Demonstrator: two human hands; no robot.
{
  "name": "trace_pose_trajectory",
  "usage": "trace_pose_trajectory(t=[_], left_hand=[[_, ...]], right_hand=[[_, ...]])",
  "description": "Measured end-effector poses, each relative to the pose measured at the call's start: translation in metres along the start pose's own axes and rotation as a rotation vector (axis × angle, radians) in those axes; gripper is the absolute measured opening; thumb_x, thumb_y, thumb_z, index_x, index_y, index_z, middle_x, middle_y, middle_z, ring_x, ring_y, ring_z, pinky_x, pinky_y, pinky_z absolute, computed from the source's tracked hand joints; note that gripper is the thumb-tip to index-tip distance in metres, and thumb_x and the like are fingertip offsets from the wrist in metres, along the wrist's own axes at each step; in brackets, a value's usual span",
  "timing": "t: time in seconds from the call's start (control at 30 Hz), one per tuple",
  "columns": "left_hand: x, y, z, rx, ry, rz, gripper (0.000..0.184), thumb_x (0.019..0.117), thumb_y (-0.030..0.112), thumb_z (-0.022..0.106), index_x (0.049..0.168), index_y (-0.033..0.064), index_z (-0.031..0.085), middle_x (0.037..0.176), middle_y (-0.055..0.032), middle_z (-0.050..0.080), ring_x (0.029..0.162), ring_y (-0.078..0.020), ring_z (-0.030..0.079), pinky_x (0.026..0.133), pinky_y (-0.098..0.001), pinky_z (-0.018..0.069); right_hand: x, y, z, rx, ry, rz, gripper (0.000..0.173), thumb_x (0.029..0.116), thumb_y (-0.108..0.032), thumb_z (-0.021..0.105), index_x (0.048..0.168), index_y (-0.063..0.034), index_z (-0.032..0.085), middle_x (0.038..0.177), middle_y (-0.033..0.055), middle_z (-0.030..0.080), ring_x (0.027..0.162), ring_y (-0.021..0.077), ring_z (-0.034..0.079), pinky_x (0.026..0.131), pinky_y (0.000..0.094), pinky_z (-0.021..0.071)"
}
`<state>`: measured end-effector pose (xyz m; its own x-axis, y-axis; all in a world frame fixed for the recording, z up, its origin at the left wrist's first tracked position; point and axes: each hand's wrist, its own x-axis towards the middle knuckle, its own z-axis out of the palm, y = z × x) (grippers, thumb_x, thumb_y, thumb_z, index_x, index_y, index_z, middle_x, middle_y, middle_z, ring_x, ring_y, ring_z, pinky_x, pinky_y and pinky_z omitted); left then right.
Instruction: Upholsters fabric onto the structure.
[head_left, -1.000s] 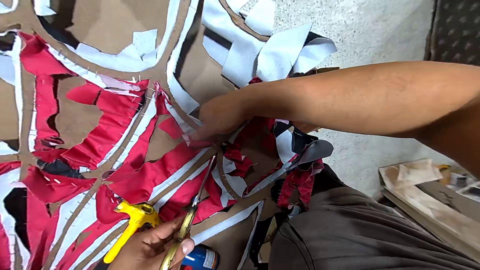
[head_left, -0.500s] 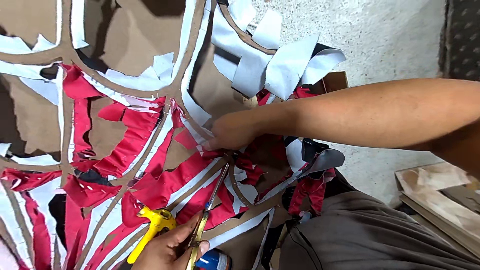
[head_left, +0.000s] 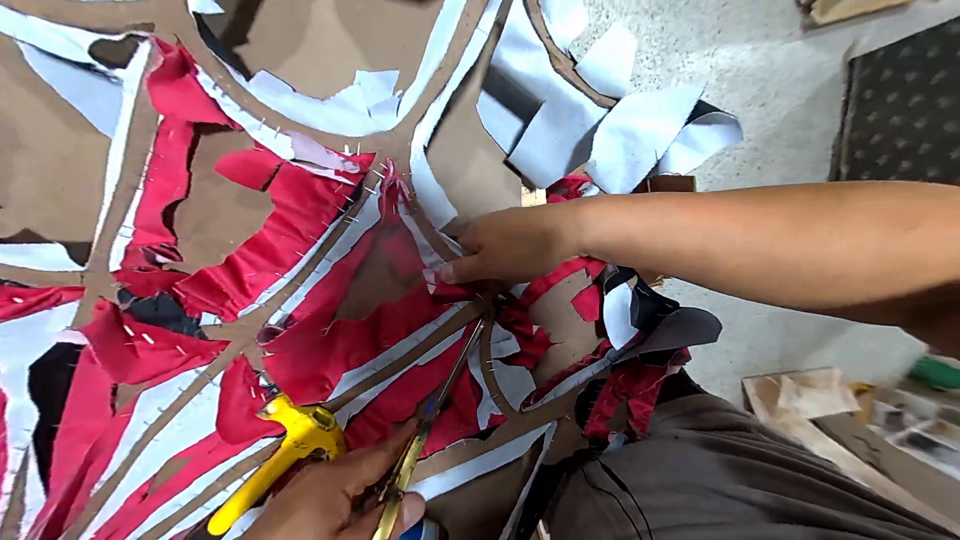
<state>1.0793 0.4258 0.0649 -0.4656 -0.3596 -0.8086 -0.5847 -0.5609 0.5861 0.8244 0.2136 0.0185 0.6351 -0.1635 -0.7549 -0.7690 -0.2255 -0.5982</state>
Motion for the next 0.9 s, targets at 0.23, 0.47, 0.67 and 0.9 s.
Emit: trace_pose_trajectory(t=[0.23,0.47,0.67,0.9], left_hand=[[-0.011,0.018,0.017,-0.07,0.017,-0.025,0.063,0.1005,0.042,0.065,0.15,0.0052,0.052,0.107,-0.0124,0.074,0.082,-0.0217,0.071,0.076,-0.0463,0.0594],[-0.011,0.025,0.038,0.035,0.149,0.012,0.067,0.1004,0.04,0.065,0.149,-0.0026,0.05,0.12,-0.022,0.071,0.102,-0.0329,0.071,0.091,-0.0527,0.0558],[-0.012,0.03,0.041,0.053,0.177,0.007,0.065,0.1005,0.041,0.063,0.147,-0.0026,0.052,0.115,-0.0211,0.073,0.098,-0.0333,0.071,0.088,-0.0544,0.0559],[-0.005,0.029,0.046,0.036,0.174,-0.013,0.065,0.1006,0.042,0.061,0.148,-0.002,0.052,0.112,-0.0198,0.073,0.096,-0.0326,0.071,0.086,-0.0547,0.0557]], right_hand=[[-0.008,-0.007,0.005,0.073,0.043,0.018,0.045,0.1011,-0.052,0.06,0.107,-0.0079,0.069,0.081,0.0028,0.064,0.074,0.0134,0.062,0.067,0.0393,0.0526],[-0.009,-0.013,0.011,0.05,0.105,0.105,0.037,0.1007,-0.046,0.063,0.105,-0.009,0.068,0.077,0.0017,0.061,0.068,0.0129,0.058,0.063,0.037,0.0494],[-0.007,-0.021,0.015,-0.015,0.098,0.163,0.044,0.0865,-0.044,0.082,0.112,-0.0107,0.068,0.088,0.0023,0.069,0.081,0.0147,0.066,0.072,0.0418,0.0558],[0.001,-0.027,0.023,-0.228,0.121,0.195,0.052,0.0787,-0.054,0.083,0.102,-0.0108,0.066,0.078,0.0007,0.064,0.073,0.0166,0.064,0.063,0.0426,0.0529]])
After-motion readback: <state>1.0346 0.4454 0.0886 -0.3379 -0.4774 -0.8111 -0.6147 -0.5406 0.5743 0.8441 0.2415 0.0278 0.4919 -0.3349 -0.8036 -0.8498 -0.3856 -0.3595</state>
